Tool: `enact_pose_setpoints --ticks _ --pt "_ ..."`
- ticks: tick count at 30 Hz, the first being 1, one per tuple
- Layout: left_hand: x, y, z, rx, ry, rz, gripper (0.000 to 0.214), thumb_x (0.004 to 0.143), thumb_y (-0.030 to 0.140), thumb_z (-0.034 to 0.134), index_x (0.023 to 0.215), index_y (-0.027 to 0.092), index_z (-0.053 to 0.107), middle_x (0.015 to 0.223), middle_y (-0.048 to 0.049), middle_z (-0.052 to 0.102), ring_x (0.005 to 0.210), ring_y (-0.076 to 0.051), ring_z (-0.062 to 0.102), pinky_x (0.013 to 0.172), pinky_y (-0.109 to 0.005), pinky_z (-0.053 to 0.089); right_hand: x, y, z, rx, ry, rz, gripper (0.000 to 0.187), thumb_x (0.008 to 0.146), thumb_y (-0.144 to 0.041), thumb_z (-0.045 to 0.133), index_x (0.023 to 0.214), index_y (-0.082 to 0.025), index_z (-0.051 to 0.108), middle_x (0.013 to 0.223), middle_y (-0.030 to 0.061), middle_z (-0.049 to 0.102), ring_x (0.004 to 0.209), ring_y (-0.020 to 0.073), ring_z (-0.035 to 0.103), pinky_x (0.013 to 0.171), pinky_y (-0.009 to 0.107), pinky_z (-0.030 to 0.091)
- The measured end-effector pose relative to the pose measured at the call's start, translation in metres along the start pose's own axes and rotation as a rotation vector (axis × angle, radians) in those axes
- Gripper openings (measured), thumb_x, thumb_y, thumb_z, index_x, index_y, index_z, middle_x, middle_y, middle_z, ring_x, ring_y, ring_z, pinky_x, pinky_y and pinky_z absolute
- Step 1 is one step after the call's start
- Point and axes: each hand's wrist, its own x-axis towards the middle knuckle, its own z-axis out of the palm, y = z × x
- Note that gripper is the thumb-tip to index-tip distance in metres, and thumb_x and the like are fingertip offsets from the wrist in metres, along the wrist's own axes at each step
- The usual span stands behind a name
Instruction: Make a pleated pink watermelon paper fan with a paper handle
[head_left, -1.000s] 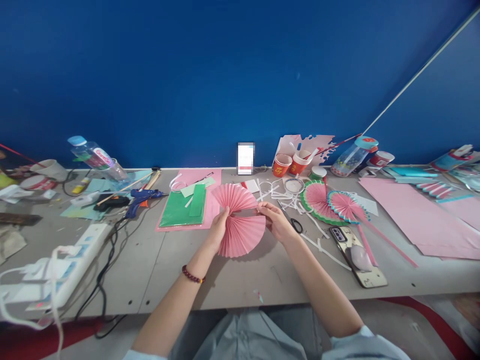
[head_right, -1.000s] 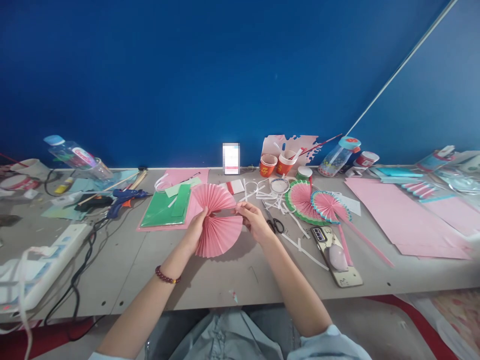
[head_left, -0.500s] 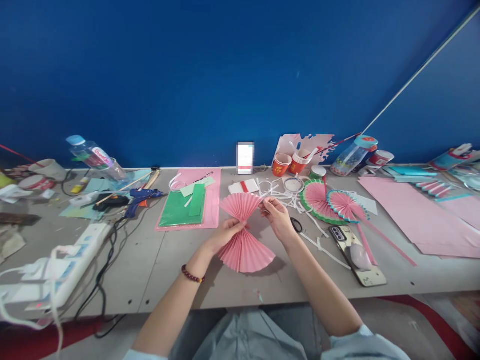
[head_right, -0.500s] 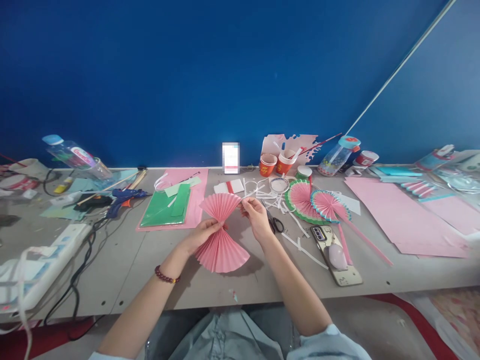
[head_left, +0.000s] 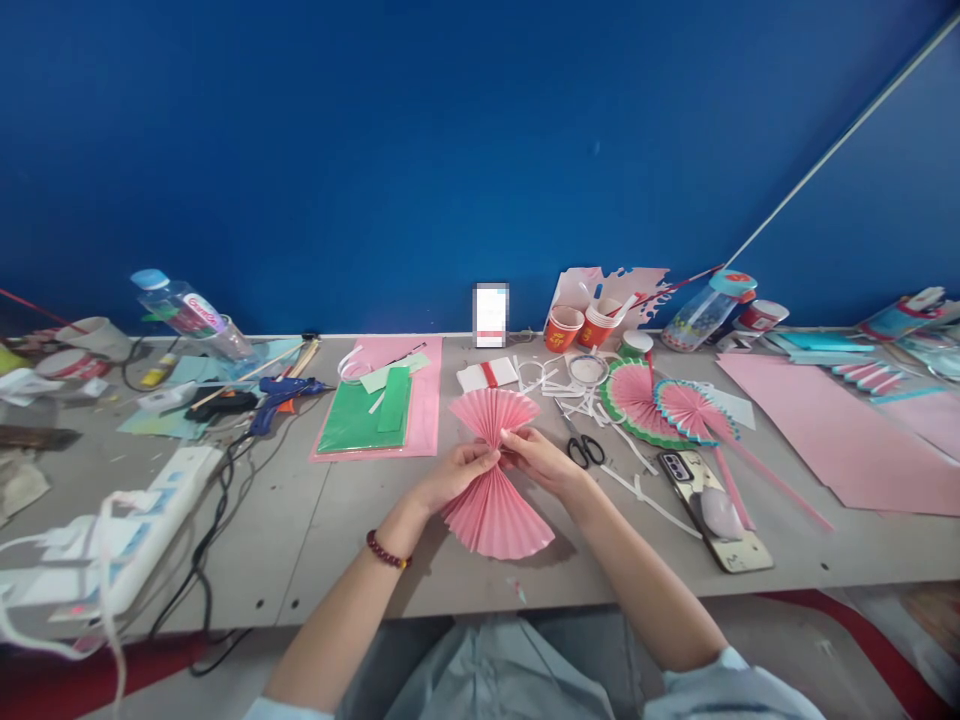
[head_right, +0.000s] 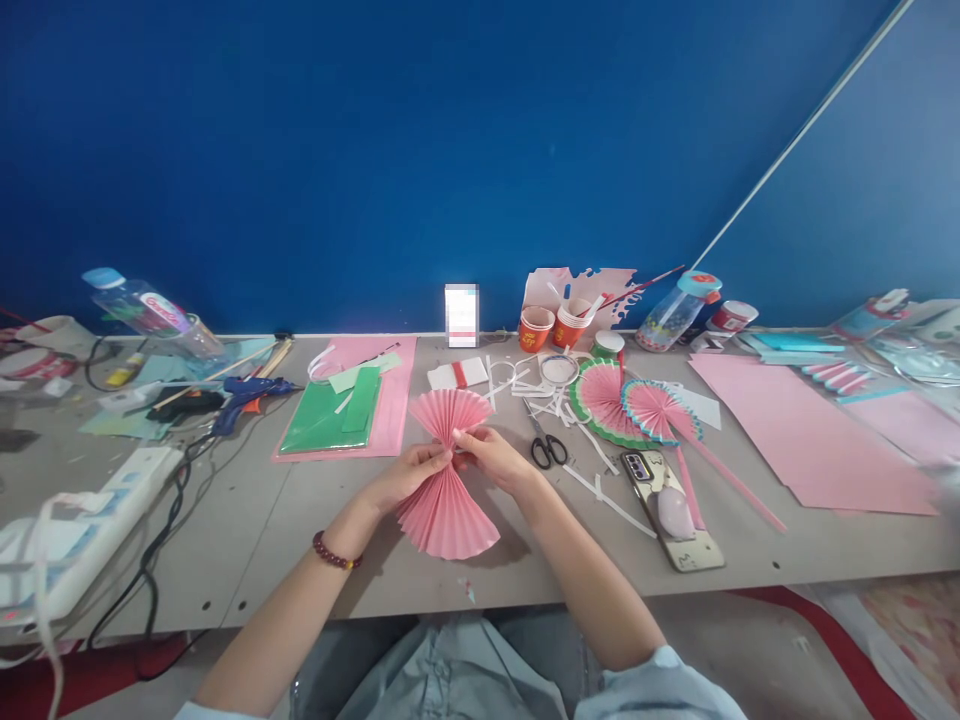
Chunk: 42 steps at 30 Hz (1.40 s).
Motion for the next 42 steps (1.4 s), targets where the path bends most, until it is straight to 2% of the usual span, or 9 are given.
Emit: enact_pose_setpoints --ticks 4,7,15,21,26,29,32,37,42 --pt "-0.001 0.003 0.0 -0.001 -0.005 0.018 0.041 0.075 0.057 0.065 0.082 0.018 0.076 0.091 -0.0086 0.072 0.102 -0.026 0.061 0.097 -0.036 0.038 -0.001 -0.002 -0.001 0.067 -0.056 -0.021 0.033 0.066 -0.046 0.078 0.075 -0.015 0.071 0.066 0.001 0.061 0.056 0.0094 0.047 0.054 0.024 0.04" --pt "-0.002 0.002 -0.001 0.034 -0.047 0.02 0.041 0.078 0.055 0.062 0.086 0.017 0.076 0.091 -0.0082 0.072 0.1 -0.026 0.062 0.095 -0.035 0.04 0.001 -0.001 0.0 0.096 -0.068 -0.014 0.033 0.065 -0.046 0.078 0.065 -0.015 0.069 0.059 -0.0003 0.057 0.052 0.009 0.046 0.051 0.023 0.038" --pt "-0.002 0.002 0.006 0.131 -0.022 0.014 0.04 0.082 0.05 0.057 0.086 0.015 0.075 0.081 -0.0083 0.074 0.079 -0.024 0.066 0.077 -0.032 0.048 0.005 0.007 0.008 0.115 0.163 -0.125 0.028 0.058 -0.038 0.081 0.058 -0.016 0.063 0.056 -0.0008 0.06 0.042 0.0098 0.048 0.035 0.023 0.034" --pt "-0.002 0.003 0.015 0.086 0.086 -0.004 0.032 0.079 0.042 0.054 0.074 0.018 0.074 0.074 -0.006 0.073 0.075 -0.023 0.067 0.075 -0.033 0.05 0.003 0.007 0.015 0.014 0.255 -0.181 0.027 0.063 -0.037 0.079 0.064 -0.018 0.06 0.051 -0.003 0.058 0.036 0.0073 0.041 0.032 0.021 0.032" --pt "0.001 -0.001 0.023 0.095 0.251 0.075 0.039 0.079 0.051 0.059 0.066 0.016 0.071 0.069 -0.0064 0.072 0.067 -0.022 0.064 0.067 -0.031 0.048 0.003 0.007 0.02 0.004 0.336 -0.248 0.03 0.061 -0.037 0.08 0.067 -0.02 0.057 0.056 -0.0032 0.059 0.044 0.0082 0.047 0.033 0.018 0.031" --pt "0.002 -0.003 0.026 0.083 0.258 0.063 0.044 0.078 0.056 0.06 0.069 0.015 0.071 0.069 -0.008 0.072 0.066 -0.023 0.065 0.065 -0.03 0.047 0.003 0.007 0.019 -0.006 0.37 -0.261 0.033 0.061 -0.038 0.08 0.064 -0.02 0.052 0.054 -0.0037 0.059 0.041 0.0079 0.044 0.031 0.019 0.028" --pt "0.001 -0.002 0.029 0.07 0.238 0.041 0.042 0.078 0.054 0.061 0.069 0.014 0.071 0.07 -0.0092 0.073 0.066 -0.024 0.066 0.066 -0.031 0.049 0.003 0.007 0.016 -0.001 0.409 -0.28 0.032 0.061 -0.034 0.081 0.063 -0.02 0.052 0.056 -0.0032 0.06 0.043 0.0081 0.046 0.036 0.02 0.034" --pt "-0.002 0.0 0.028 0.078 0.205 0.046 0.03 0.08 0.039 0.058 0.068 0.015 0.072 0.069 -0.0085 0.073 0.068 -0.024 0.067 0.066 -0.031 0.05 0.003 0.006 0.013 0.028 0.428 -0.3 0.03 0.061 -0.032 0.081 0.065 -0.02 0.054 0.061 -0.0025 0.062 0.049 0.01 0.052 0.046 0.023 0.039" --pt "-0.002 -0.002 0.027 0.164 0.226 0.051 0.029 0.079 0.031 0.054 0.068 0.015 0.075 0.067 -0.0065 0.072 0.066 -0.022 0.066 0.067 -0.031 0.05 0.004 0.004 0.016 0.017 0.468 -0.325 0.032 0.057 -0.031 0.083 0.062 -0.02 0.054 0.059 -0.0027 0.061 0.059 0.0131 0.058 0.058 0.026 0.045"
